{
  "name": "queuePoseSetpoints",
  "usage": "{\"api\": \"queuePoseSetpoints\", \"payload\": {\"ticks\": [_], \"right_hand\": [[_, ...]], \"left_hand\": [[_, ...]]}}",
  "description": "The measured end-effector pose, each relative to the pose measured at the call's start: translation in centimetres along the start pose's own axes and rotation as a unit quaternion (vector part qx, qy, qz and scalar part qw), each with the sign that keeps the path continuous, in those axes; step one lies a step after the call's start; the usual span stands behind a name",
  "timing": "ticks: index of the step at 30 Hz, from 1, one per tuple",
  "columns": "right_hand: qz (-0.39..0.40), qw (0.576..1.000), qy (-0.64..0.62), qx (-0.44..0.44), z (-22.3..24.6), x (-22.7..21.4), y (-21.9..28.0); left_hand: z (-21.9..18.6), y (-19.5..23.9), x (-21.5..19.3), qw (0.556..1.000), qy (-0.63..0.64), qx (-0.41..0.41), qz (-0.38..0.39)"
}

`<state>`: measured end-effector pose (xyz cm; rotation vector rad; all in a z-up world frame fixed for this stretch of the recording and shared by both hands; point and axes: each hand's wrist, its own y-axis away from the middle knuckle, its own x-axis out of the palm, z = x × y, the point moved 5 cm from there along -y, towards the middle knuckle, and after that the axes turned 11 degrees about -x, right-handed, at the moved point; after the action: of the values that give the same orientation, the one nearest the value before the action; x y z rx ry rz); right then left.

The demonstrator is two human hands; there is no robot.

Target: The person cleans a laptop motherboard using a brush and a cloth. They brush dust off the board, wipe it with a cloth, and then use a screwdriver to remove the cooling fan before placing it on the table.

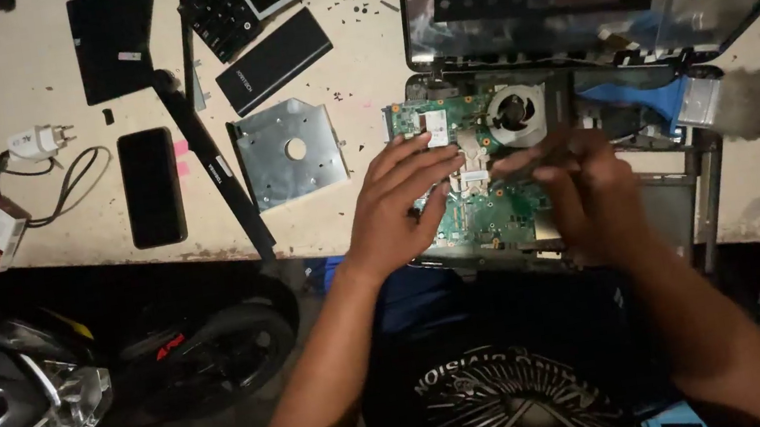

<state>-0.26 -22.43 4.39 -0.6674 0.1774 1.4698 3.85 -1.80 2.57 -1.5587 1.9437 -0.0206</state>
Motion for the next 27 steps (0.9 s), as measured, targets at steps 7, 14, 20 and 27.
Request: {"api": "queuePoseSetpoints", "payload": {"ticks": [7, 14, 20, 27], "right_hand": [[0.010, 0.998, 0.022, -0.055, 0.6, -0.3, -0.6], [0.079, 0.989, -0.010, -0.125, 1.0, 0.1, -0.9], [0.147, 0.946, 0.017, -0.289, 2.9, -0.8, -1.6], [0.194, 0.943, 0.089, -0.256, 1.7, -0.3, -1.3]], "left_hand": [[0.5, 0.1, 0.2, 1.000, 0.010, -0.010, -0.006], [0.2, 0.1, 0.5, 1.000, 0.001, -0.014, 0.000], [-1.8, -0.5, 1.6, 0.994, 0.089, -0.004, 0.066], [-1.4, -0.6, 2.1, 0.981, 0.111, 0.000, 0.157]]}}
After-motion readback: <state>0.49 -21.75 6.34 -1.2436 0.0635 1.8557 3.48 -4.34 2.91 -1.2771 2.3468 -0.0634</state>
